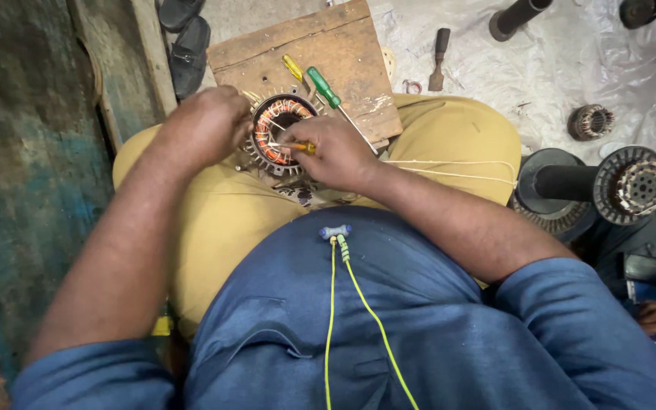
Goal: The person winds white wire into the slots of a motor stator resting on a wooden block. They use a yellow-handled screwdriver to press the wire into the slots and pull the wire taut. The person repeats this winding and tucking process across the stator.
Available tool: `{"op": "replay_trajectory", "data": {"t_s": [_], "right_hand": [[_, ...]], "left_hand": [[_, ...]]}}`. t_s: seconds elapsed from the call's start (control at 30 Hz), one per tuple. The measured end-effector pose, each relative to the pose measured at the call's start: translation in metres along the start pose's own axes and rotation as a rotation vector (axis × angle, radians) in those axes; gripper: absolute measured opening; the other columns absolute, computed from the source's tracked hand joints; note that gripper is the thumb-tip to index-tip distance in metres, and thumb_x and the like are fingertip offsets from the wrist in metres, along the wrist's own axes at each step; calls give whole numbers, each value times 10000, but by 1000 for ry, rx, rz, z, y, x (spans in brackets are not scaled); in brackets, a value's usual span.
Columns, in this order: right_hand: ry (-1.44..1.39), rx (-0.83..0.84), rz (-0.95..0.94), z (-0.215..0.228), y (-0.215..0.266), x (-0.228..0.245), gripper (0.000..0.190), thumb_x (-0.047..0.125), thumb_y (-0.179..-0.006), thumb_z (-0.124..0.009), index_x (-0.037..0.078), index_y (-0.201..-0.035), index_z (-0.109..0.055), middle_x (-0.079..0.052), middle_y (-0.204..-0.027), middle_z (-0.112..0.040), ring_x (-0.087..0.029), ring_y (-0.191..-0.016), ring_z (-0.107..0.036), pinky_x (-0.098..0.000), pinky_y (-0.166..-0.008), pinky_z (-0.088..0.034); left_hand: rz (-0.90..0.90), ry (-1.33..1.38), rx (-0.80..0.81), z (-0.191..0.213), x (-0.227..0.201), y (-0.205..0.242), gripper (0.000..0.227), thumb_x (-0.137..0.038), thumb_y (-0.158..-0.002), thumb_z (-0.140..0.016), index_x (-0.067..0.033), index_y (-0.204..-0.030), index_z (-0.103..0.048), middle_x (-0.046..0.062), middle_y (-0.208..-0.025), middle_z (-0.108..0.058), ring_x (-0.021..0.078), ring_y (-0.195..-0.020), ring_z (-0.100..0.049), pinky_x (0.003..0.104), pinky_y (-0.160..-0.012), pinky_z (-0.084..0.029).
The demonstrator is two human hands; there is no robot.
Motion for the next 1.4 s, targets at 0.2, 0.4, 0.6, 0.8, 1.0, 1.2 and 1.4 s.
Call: {"op": "replay_trajectory", "data": {"t_s": [0.2, 0.4, 0.6, 0.8, 1.0, 1.2, 1.4], "right_hand": [[42, 45, -85, -1, -8, -11, 98, 202, -956, -726, 108, -981, -734, -104, -874, -739, -320, -817, -716, -447, -703, -535], [-78, 4, -93, 6, -23, -3, 131, 223, -969, -707, 97, -986, -735, -109, -885, -747, -285, -797, -749, -408, -715, -560], [12, -8, -93, 10, -10, -6, 126, 202, -954, -713, 86, -991, -743, -133, -893, -746, -329, -815, -728, -431, -709, -547], [-28, -18, -121, 2, -13, -14, 145, 211, -949, -720, 71, -980, -746, -136, -889, -748, -312, -799, -733, -418, -710, -550], [-184, -3, -211, -3, -22, -9, 164, 235, -973, -693, 77, -982, -734, -101, -870, -756, -242, -764, -766, -369, -698, -568], [120, -27, -25, 23, -6, -2, 130, 177, -894, -732, 99, -996, -752, -115, -890, -744, -307, -813, -719, -424, -730, -558], [332, -32, -16, 35, 12, -4, 144, 178, -854, -766, 119, -985, -756, -90, -906, -692, -314, -858, -697, -445, -719, -556]], "left_hand": [[3, -16, 21, 17, 1, 3, 124, -156, -906, -730, -39, -940, -713, 158, -979, -679, 390, -953, -668, 486, -834, -539], [3, 3, -52, 6, -8, 6, 118, -140, -908, -722, -35, -960, -708, 164, -969, -680, 399, -938, -666, 491, -834, -538], [-41, -37, -7, 13, -2, 1, 102, -117, -904, -701, -33, -958, -721, 163, -979, -682, 376, -942, -670, 481, -836, -543], [-42, -77, -19, 21, -1, 7, 128, -152, -936, -713, -25, -949, -713, 161, -978, -677, 381, -946, -672, 481, -844, -545], [-34, -4, -72, 11, -7, 5, 143, -162, -886, -733, -31, -941, -711, 159, -954, -674, 388, -928, -667, 490, -817, -542], [13, -27, -52, 4, 0, 3, 148, -174, -865, -768, -46, -905, -706, 144, -943, -673, 364, -918, -673, 482, -812, -547], [97, -83, -88, 1, 6, 4, 271, -277, -787, -863, -71, -835, -693, 117, -919, -678, 329, -903, -679, 470, -799, -551]]}}
Point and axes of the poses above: each hand's wrist, its own y-axis away from the middle knuckle, its own z-axis out of the back of the hand, x = y × z, the point moved 7 cm from there along -y, towards the middle knuckle
